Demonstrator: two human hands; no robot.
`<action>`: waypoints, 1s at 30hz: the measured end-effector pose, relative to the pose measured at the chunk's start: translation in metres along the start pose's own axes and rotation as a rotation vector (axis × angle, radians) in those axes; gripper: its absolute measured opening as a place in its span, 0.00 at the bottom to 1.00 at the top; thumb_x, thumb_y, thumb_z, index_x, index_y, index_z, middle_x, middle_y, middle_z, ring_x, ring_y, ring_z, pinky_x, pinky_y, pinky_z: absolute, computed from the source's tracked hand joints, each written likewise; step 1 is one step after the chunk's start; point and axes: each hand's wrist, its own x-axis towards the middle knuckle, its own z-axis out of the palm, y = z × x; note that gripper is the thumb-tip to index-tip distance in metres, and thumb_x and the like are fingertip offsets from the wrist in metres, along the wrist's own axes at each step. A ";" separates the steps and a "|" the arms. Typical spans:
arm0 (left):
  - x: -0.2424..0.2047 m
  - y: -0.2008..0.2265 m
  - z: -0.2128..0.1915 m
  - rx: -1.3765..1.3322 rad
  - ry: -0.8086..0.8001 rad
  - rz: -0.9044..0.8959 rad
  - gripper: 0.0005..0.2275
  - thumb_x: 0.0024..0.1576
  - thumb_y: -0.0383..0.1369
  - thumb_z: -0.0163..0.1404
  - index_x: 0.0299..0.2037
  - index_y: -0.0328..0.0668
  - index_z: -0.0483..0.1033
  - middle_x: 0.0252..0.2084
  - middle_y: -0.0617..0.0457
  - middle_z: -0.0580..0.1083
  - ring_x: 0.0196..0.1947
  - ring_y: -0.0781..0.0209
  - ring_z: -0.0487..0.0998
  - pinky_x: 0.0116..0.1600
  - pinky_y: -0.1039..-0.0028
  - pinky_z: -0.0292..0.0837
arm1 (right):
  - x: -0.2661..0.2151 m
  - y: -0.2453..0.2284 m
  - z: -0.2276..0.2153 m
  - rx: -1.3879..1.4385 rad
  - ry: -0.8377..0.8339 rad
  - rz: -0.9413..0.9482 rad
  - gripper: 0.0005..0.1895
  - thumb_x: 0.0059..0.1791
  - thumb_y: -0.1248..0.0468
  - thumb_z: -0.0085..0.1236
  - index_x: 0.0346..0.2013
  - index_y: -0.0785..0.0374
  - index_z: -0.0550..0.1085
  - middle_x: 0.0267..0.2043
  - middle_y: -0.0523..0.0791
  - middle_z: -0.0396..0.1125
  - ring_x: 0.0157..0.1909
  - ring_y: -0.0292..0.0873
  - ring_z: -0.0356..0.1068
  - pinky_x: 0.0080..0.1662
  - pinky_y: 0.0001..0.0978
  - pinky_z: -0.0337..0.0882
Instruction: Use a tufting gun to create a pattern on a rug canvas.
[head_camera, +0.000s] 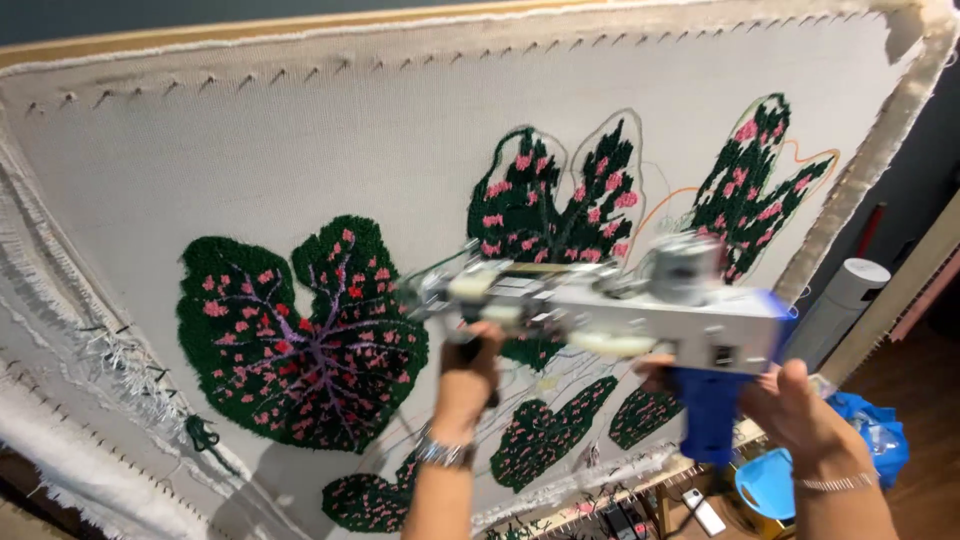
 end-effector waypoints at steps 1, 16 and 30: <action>-0.003 -0.012 -0.023 -0.002 -0.003 0.004 0.04 0.60 0.34 0.56 0.37 0.43 0.78 0.26 0.64 0.72 0.19 0.75 0.65 0.23 0.81 0.56 | 0.017 -0.009 0.006 -0.004 0.001 -0.004 0.60 0.40 0.22 0.46 0.68 0.70 0.60 0.57 0.60 0.71 0.58 0.57 0.72 0.59 0.52 0.70; -0.088 -0.059 -0.152 -0.111 0.528 0.038 0.01 0.60 0.24 0.51 0.37 0.35 0.73 0.23 0.53 0.67 0.16 0.65 0.64 0.20 0.73 0.58 | 0.219 0.004 0.085 -0.712 0.270 -0.580 0.14 0.53 0.64 0.62 0.50 0.67 0.76 0.42 0.45 0.77 0.43 0.34 0.76 0.46 0.26 0.76; -0.089 -0.097 -0.171 -0.178 0.547 0.032 0.06 0.56 0.23 0.53 0.42 0.36 0.74 0.27 0.52 0.72 0.19 0.65 0.69 0.20 0.74 0.59 | 0.237 0.032 0.069 -0.801 0.345 -0.651 0.07 0.55 0.66 0.58 0.40 0.67 0.71 0.37 0.45 0.68 0.39 0.41 0.71 0.45 0.32 0.73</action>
